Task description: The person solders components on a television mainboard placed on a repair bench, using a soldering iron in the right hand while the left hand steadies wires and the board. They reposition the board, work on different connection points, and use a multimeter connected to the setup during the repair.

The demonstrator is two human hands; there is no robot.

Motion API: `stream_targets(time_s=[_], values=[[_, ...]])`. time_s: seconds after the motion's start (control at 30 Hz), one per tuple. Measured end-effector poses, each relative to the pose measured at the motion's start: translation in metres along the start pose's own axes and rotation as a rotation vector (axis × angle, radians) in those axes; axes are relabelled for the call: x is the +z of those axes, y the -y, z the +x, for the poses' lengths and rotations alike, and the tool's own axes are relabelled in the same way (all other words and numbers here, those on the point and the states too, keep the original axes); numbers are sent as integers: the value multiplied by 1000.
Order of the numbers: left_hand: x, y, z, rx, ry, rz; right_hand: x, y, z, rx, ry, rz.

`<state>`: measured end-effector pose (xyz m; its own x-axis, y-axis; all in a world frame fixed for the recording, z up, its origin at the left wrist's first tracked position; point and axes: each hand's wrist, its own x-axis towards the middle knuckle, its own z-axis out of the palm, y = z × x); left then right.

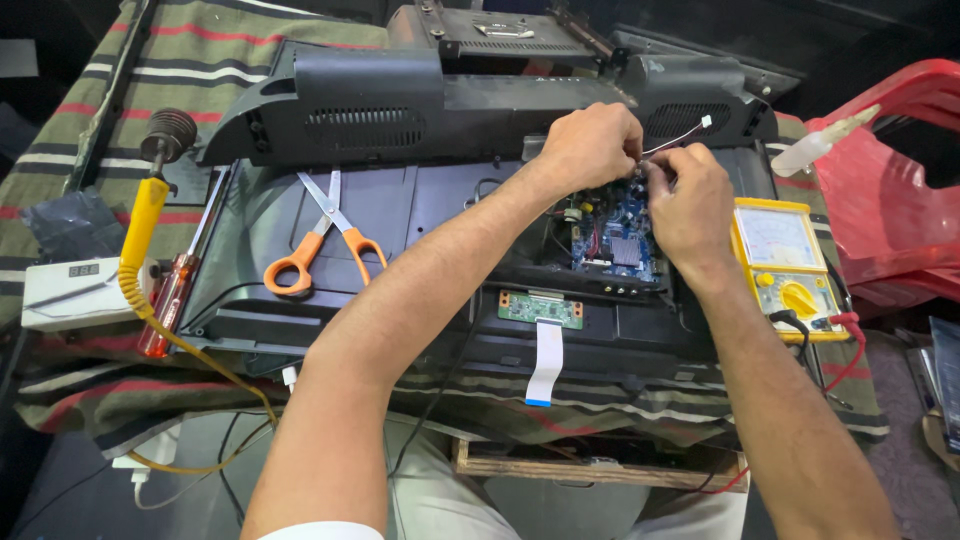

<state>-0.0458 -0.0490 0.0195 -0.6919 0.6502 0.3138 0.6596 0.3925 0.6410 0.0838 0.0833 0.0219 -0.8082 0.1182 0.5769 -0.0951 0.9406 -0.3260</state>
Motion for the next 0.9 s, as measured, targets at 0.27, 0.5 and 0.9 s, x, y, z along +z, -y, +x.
stream_targets(time_s=[0.27, 0.5, 0.9], values=[[3, 1, 0, 8, -1, -29, 11, -16, 4, 140, 65, 90], [4, -1, 1, -2, -1, -34, 16, -27, 5, 114, 14, 148], [3, -3, -1, 4, 3, -32, -11, 12, -9, -16, -93, -69]])
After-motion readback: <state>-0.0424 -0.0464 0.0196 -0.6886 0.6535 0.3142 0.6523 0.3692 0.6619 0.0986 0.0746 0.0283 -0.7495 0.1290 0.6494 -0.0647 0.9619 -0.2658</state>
